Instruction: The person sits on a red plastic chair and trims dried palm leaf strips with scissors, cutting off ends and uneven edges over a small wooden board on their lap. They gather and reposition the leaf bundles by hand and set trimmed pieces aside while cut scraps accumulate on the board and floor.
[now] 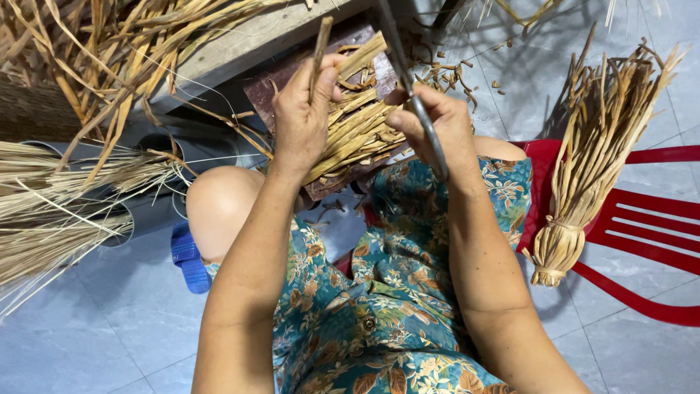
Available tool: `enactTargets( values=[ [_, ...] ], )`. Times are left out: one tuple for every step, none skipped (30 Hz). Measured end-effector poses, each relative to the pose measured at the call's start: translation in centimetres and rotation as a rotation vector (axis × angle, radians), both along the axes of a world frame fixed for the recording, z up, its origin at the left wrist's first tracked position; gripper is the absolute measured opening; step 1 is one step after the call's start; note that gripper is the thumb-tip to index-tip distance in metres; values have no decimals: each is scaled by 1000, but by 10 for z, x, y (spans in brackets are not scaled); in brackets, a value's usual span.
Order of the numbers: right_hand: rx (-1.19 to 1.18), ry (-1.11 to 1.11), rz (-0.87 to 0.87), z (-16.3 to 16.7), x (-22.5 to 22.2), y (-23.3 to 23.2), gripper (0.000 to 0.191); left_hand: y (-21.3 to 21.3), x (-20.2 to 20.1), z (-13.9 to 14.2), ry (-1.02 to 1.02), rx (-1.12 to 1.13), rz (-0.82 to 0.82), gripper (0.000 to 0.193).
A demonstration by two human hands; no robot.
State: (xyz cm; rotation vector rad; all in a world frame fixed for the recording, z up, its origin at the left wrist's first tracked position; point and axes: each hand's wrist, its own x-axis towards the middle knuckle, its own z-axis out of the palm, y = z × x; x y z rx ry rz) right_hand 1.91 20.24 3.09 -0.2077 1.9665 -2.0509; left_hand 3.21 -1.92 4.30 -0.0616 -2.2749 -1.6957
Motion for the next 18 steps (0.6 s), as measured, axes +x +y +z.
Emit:
enactTargets(
  values=[
    [-19, -68, -40, 1, 0, 0, 36, -1, -3, -2, -27, 14, 20, 20],
    [-52, -53, -90, 2, 0, 0, 34, -2, -6, -6, -57, 27, 41, 20],
    [-86, -39, -139, 3, -1, 0, 31, -3, -10, -11, -89, 39, 62, 20],
    [-120, -22, -190, 4, -3, 0, 29, -3, -14, -17, -107, 13, 80, 18],
    [-158, -3, -205, 5, -4, 0, 29, -3, -18, -25, -122, -11, 96, 19],
    [-194, 15, -219, 5, -5, 0, 29, -2, -24, -35, -137, -34, 113, 23],
    [-230, 34, -232, 6, -5, 0, 29, 0, -30, -47, -210, -101, 125, 24],
    [-231, 39, -225, 6, -5, 0, 29, 4, -37, -61, -282, -169, 138, 24],
    [-233, 43, -219, 6, -4, -1, 29, 7, -44, -76, -355, -238, 150, 24],
    [-236, 45, -214, 6, -4, -1, 30, 10, -49, -91, -353, -279, 127, 23],
    [-233, 45, -209, 5, -3, -2, 30, 12, -53, -106, -353, -319, 105, 22],
    [-230, 47, -204, 4, -2, -2, 30, 14, -57, -121, -350, -359, 82, 21],
    [-227, 53, -201, 4, -2, -2, 30, 15, -59, -134, -395, -394, 74, 20],
    [-229, 50, -213, 3, -3, -2, 29, 16, -59, -145, -438, -428, 62, 19],
    [-231, 44, -223, 3, -3, -1, 29, 16, -59, -153, -484, -464, 52, 19],
    [-235, 37, -231, 2, -4, 0, 29, 16, -57, -158, -453, -519, 65, 27],
    [-224, 40, -234, 2, -5, 1, 29, 16, -53, -159, -421, -573, 79, 35],
    [-213, 43, -240, 2, -6, 2, 29, 16, -49, -160, -388, -627, 91, 44]
  ],
)
